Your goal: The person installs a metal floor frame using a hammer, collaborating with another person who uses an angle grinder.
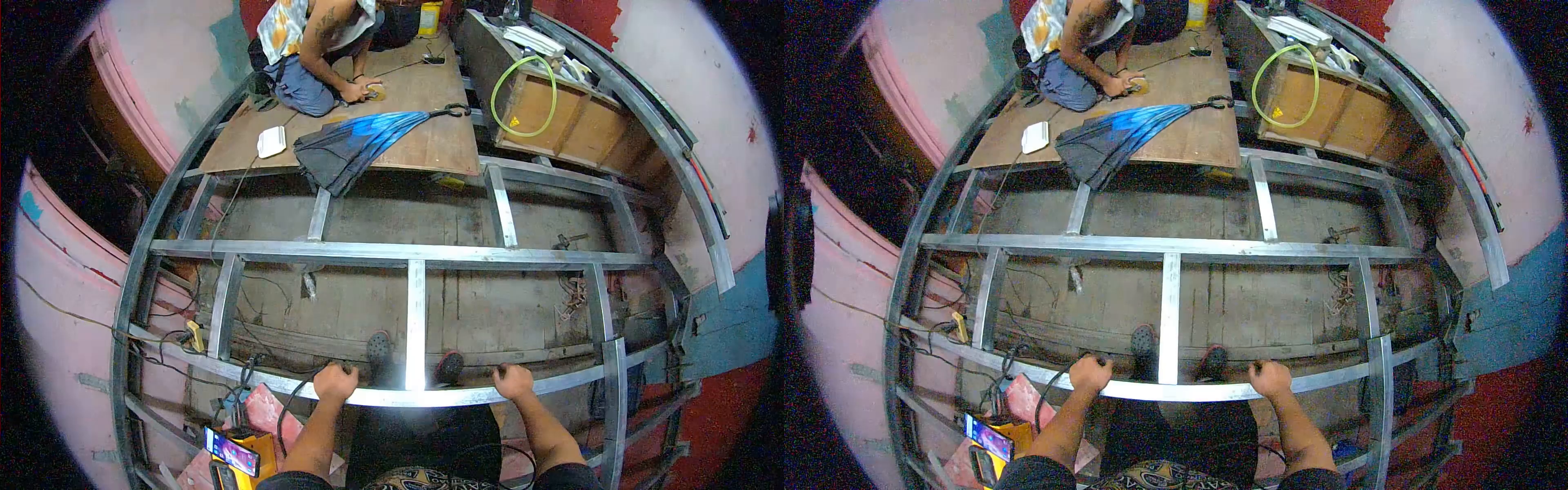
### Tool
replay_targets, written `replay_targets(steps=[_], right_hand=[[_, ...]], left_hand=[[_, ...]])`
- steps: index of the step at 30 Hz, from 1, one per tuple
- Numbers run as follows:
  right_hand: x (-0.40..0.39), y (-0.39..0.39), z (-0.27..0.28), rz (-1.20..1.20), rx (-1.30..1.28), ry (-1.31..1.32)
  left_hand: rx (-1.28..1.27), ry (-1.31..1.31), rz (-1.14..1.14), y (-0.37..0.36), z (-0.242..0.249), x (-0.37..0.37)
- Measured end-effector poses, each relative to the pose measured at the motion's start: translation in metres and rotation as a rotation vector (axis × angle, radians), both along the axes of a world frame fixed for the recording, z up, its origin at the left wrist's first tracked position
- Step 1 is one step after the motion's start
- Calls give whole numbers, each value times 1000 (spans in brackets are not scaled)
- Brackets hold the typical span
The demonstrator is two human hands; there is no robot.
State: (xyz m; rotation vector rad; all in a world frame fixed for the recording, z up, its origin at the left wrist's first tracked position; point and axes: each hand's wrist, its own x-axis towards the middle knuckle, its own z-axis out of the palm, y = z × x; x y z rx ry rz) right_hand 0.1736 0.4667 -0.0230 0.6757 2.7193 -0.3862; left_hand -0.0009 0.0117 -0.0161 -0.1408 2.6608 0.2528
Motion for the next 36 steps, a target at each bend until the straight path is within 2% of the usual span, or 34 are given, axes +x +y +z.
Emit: replay_targets(steps=[6,8,10,12,13,14,17,22,24,32,36], right_hand=[[2,4,-12,21,53,58],[0,6,-13,-26,27,-64],[-1,6,-12,-17,-5,-43],[2,4,-9,-9,-31,11],[1,2,-7,-34,-22,-32],[2,4,-7,-50,-19,-75],[5,8,-16,-22,-21,-37],[-4,1,3,24,-63,-83],[-3,-1,7,-73,-30,-41],[-2,0,2,-31,-15,-45],[-2,1,2,-27,-21,-38]], left_hand=[[20,8,-28,0,1,-1],[10,-34,7,3,8,-1],[1,-11,0,3,13,4],[-36,-22,-29,2,5,-1],[-47,60,-46,1,-4,2],[3,35,-34,8,18,2],[5,72,-9,8,4,1],[8,-34,29,3,6,-1],[-35,-15,14,6,11,-1],[-10,-38,2,6,18,-1],[-21,-11,10,3,5,-1]])
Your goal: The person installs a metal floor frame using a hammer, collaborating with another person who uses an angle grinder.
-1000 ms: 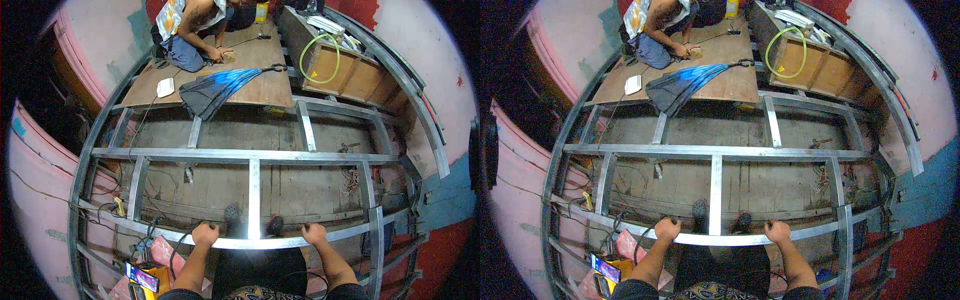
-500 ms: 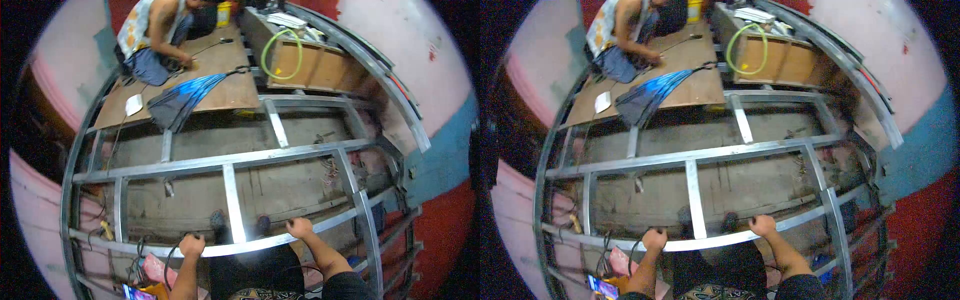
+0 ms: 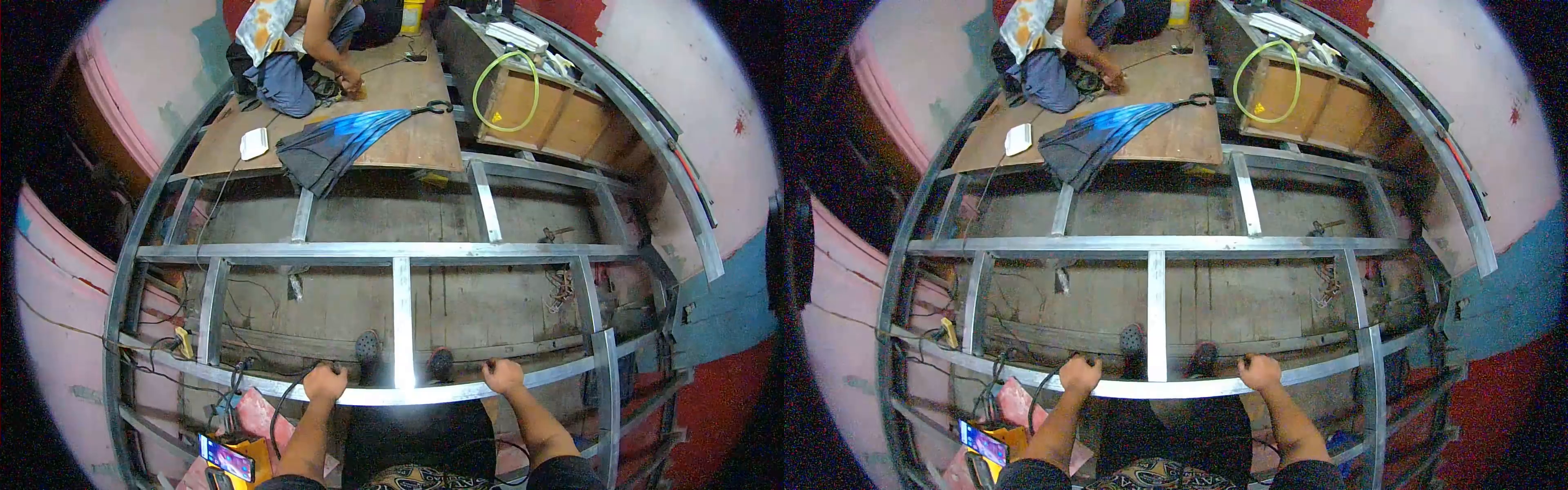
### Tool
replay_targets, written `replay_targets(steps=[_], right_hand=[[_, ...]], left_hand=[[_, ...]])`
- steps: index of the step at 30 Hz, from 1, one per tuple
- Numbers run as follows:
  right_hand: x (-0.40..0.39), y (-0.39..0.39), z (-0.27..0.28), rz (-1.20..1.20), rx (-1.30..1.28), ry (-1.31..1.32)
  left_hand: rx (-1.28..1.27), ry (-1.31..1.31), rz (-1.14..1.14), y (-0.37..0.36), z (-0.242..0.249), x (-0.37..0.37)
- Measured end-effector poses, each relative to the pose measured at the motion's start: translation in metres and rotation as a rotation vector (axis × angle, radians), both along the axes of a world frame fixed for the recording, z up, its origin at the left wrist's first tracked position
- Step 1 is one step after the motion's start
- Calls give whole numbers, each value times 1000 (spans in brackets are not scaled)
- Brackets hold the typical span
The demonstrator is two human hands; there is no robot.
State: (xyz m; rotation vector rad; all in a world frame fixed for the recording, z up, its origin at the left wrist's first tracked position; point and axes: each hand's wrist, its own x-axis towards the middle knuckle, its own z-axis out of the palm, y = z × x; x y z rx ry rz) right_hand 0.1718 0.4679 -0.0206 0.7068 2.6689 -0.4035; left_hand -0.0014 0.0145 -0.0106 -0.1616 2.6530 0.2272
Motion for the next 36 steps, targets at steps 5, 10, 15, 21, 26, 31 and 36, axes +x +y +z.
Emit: replay_targets(steps=[5,10,15,21,26,31,36], right_hand=[[-2,2,-4,13,-2,-44],[-2,1,-4,5,12,-73],[-2,1,-2,20,0,-72],[-4,-1,0,-14,6,-90],[2,1,-9,13,20,-5],[0,2,-9,-2,28,-67],[1,2,-10,28,31,-9]], left_hand=[[38,12,-7,-2,-5,1],[-6,-15,-8,3,9,-1],[-13,-26,-6,1,8,0],[-1,-3,-18,-1,2,0],[33,21,-9,-5,-11,0],[21,-14,-15,-4,-4,-1],[25,-15,-15,-5,-10,-1]])
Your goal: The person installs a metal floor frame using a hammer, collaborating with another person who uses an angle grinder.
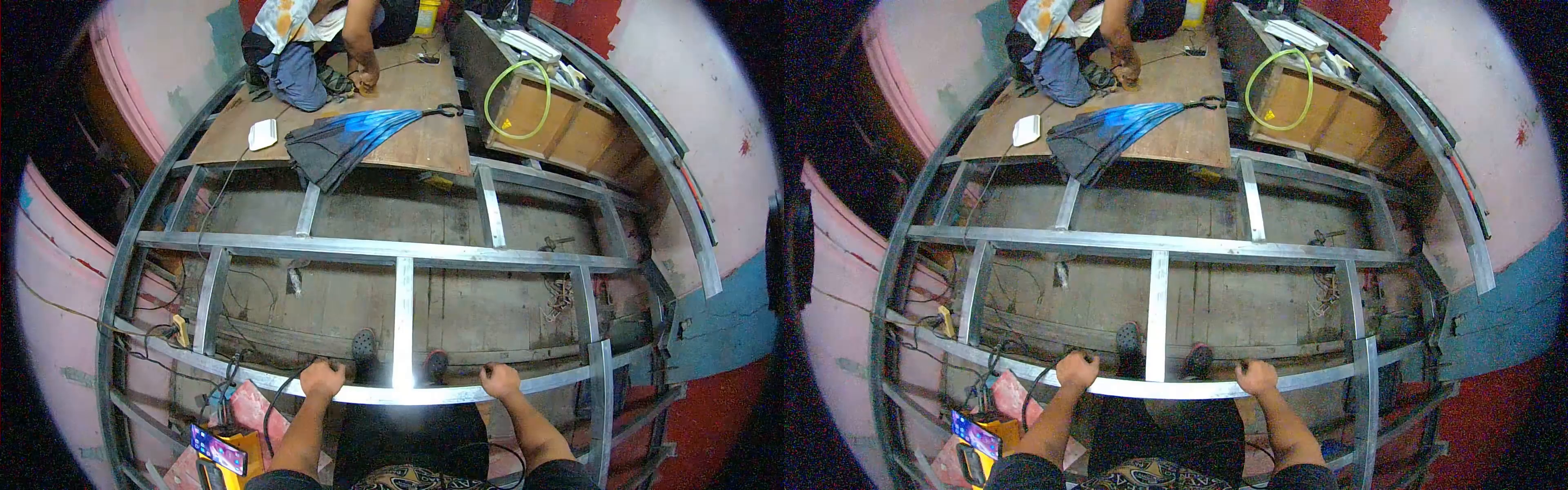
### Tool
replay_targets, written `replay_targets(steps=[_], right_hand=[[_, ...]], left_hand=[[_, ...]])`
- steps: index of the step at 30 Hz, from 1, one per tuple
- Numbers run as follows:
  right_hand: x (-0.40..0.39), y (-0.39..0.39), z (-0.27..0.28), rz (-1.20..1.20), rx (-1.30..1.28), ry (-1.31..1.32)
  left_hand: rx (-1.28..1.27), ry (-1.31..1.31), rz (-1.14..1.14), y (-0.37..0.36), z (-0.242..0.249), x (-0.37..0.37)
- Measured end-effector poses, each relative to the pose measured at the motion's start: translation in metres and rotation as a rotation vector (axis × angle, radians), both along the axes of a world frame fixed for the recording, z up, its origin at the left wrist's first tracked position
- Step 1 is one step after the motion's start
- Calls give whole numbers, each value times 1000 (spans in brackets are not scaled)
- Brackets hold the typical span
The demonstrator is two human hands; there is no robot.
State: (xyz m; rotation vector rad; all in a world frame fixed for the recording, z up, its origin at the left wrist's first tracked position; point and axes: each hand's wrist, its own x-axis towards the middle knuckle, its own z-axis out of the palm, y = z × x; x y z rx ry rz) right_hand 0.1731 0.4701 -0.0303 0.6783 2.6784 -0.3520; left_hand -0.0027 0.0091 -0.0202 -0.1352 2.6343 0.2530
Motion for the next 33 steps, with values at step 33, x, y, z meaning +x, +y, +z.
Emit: replay_targets(steps=[33], right_hand=[[-2,-2,7,-20,-35,-14]], left_hand=[[-14,2,7,1,2,0]])
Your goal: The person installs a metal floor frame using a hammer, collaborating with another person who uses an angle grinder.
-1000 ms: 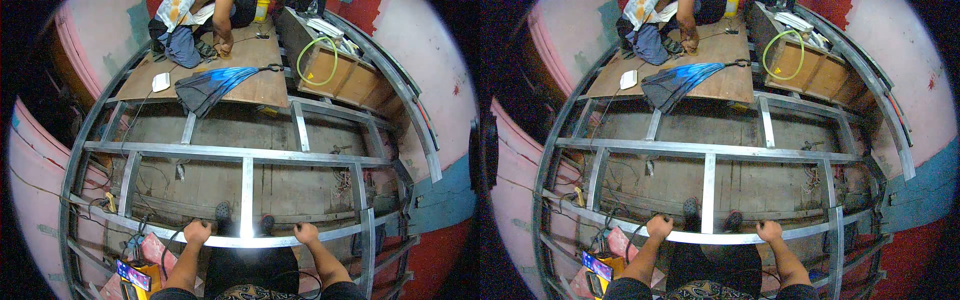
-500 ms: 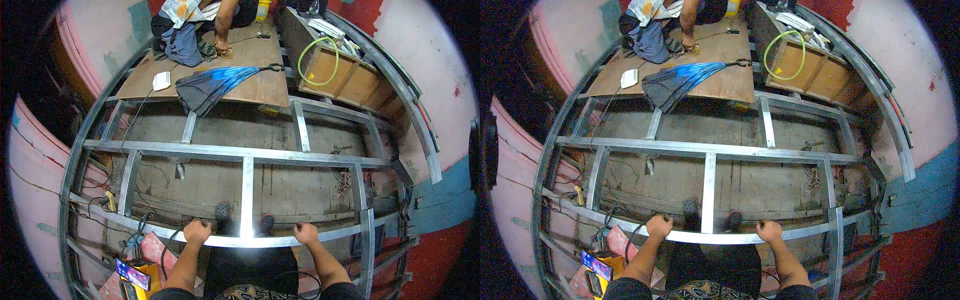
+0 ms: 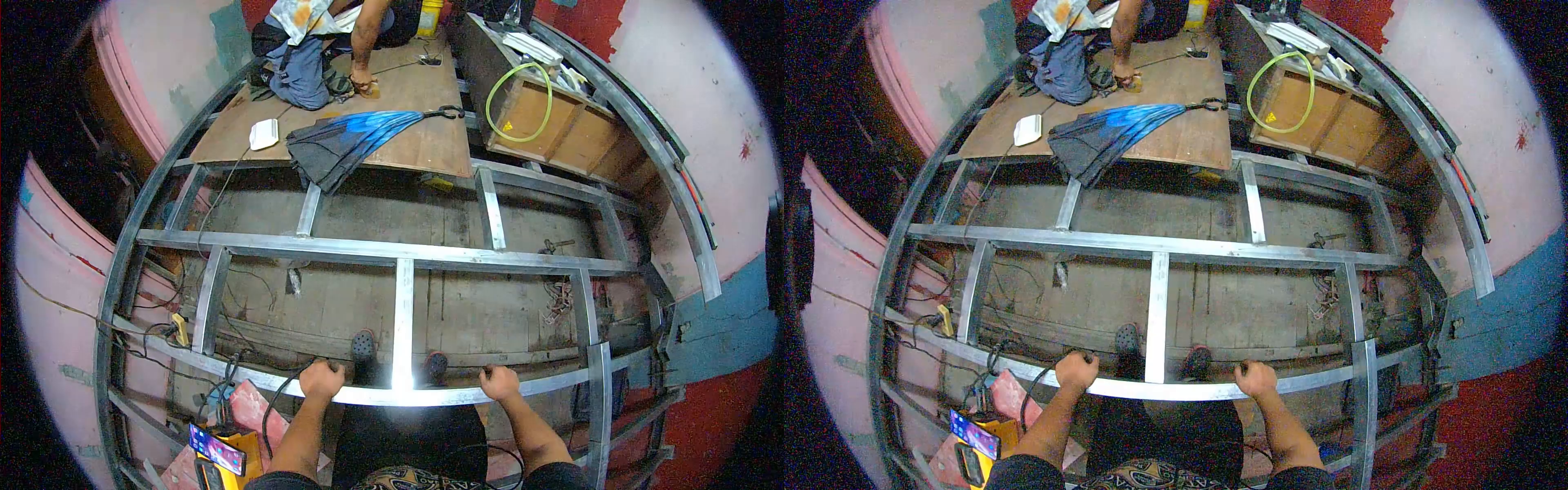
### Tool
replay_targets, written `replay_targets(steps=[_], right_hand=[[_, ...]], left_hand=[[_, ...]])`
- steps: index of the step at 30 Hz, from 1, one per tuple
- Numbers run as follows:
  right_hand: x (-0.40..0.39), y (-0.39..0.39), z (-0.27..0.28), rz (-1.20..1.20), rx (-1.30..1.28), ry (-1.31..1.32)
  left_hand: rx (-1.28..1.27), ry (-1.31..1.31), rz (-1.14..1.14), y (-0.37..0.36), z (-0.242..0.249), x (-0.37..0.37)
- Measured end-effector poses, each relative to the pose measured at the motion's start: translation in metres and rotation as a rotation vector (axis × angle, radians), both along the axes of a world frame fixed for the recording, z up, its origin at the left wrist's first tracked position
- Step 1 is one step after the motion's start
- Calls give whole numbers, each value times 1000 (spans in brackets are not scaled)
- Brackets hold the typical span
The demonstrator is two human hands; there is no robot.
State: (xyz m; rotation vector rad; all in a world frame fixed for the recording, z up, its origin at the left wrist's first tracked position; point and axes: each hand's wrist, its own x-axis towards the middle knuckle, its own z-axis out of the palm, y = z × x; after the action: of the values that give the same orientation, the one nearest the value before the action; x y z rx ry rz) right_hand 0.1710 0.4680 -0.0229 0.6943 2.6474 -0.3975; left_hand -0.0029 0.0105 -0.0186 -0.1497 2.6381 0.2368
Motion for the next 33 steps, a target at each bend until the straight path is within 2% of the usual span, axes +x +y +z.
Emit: replay_targets(steps=[15,33], right_hand=[[1,0,-2,18,16,10],[-1,-2,-1,-2,48,18]], left_hand=[[-15,-55,-1,2,11,-1],[9,20,29,0,3,2]])
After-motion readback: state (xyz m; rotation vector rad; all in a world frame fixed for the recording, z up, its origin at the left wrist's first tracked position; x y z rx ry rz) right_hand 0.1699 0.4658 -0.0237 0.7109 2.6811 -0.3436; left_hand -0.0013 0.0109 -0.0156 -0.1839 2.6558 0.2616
